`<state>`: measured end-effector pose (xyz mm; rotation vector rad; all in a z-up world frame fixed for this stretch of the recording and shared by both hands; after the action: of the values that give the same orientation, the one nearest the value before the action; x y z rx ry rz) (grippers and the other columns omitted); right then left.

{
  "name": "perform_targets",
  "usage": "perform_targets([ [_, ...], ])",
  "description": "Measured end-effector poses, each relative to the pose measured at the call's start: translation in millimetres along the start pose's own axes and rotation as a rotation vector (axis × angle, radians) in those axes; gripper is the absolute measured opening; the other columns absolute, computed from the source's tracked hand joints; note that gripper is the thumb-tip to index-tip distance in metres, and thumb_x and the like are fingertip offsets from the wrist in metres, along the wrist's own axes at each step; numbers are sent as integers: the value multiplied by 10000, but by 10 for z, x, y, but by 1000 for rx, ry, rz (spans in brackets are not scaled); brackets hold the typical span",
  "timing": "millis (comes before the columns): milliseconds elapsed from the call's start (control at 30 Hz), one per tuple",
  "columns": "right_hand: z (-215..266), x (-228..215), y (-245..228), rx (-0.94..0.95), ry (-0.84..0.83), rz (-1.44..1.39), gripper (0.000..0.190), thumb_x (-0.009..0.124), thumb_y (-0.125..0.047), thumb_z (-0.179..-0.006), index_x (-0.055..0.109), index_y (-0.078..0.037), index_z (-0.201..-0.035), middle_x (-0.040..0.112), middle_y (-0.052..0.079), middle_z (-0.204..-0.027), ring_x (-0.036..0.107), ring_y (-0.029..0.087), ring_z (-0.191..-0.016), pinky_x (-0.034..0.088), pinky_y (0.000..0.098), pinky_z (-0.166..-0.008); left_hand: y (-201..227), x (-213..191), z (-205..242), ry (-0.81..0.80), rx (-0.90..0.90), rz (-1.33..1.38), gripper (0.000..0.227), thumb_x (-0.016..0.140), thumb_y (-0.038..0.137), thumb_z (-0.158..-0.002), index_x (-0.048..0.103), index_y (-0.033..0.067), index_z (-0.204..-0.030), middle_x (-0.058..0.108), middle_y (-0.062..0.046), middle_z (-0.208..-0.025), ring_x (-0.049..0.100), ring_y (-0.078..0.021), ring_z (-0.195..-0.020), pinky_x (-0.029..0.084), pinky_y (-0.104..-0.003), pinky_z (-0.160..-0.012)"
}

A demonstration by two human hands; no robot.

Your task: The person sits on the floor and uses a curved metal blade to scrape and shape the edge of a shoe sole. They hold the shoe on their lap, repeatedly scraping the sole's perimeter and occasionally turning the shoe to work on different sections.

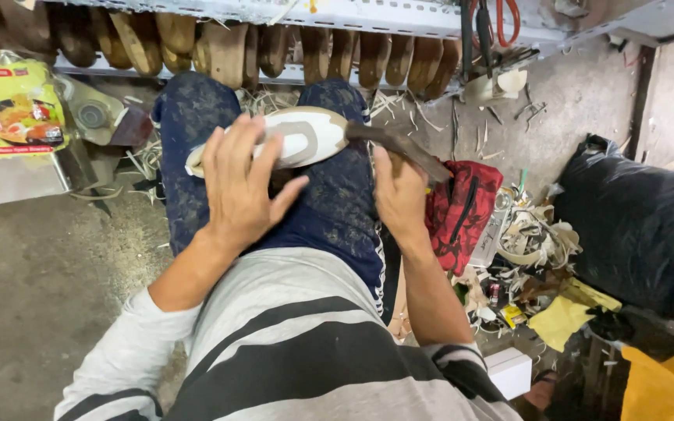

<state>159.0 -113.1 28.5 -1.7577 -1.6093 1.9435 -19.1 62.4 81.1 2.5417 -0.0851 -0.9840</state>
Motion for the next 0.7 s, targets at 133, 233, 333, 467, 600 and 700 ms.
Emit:
perform_targets([
  [133,490,-74,129,406,-193,-419,532,538,-272,-1086,527,-119,-576,488,35,-373,514,146,-329,447,231,-409,-6,238,709,-67,-118,326,366,723,441,-946,742,103,-1083,723,-57,-1007,713,-274,-942,499,-423,-874],
  [233,1152,285,486,693,-449,-727,281,531,-241,-1072,618,0,-956,561,86,-537,606,194,-359,534,318,-424,-507,1187,1481,-322,-992,1106,659,847,182,-859,504,16,-1397,702,-131,-1118,679,-139,-857,528,-212,-666],
  [333,1315,335,255,605,-708,-250,359,608,-283,-1017,632,-61,-736,686,117,-543,722,221,-504,580,351,-542,-700,1338,1300,105,-1032,1567,655,714,195,-981,398,71,-1541,573,-46,-1436,620,-133,-1193,574,-391,-1015],
  [467,1238,192,154,477,-832,500,657,430,-675,-990,616,-48,-929,719,312,-833,716,512,-929,538,593,-855,-998,1467,1208,218,-896,1751,601,710,199,-966,461,28,-1486,588,-185,-1419,626,-319,-1245,541,-568,-1069],
  [600,1088,-26,95,427,-866,747,699,353,-666,-1028,697,-61,-972,748,273,-835,747,468,-900,566,553,-827,-681,1125,683,152,-1041,2071,702,535,603,-1035,425,158,-1566,381,-145,-1647,450,-423,-1463,429,-606,-1202],
  [700,794,-334,315,509,-721,704,630,356,-667,-1044,693,-138,-1101,753,285,-929,720,493,-989,531,579,-900,-806,1451,1041,141,-1306,2118,778,581,654,-973,515,88,-1504,464,-232,-1561,447,-512,-1401,387,-670,-1147],
])
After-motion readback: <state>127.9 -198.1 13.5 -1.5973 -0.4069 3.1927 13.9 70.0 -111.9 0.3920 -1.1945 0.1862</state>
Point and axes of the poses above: each hand's wrist, its own z-axis away from the middle knuckle, its own x-axis out of the palm, y = z × x, the point moved 8 cm from there along -z, towards the middle knuckle
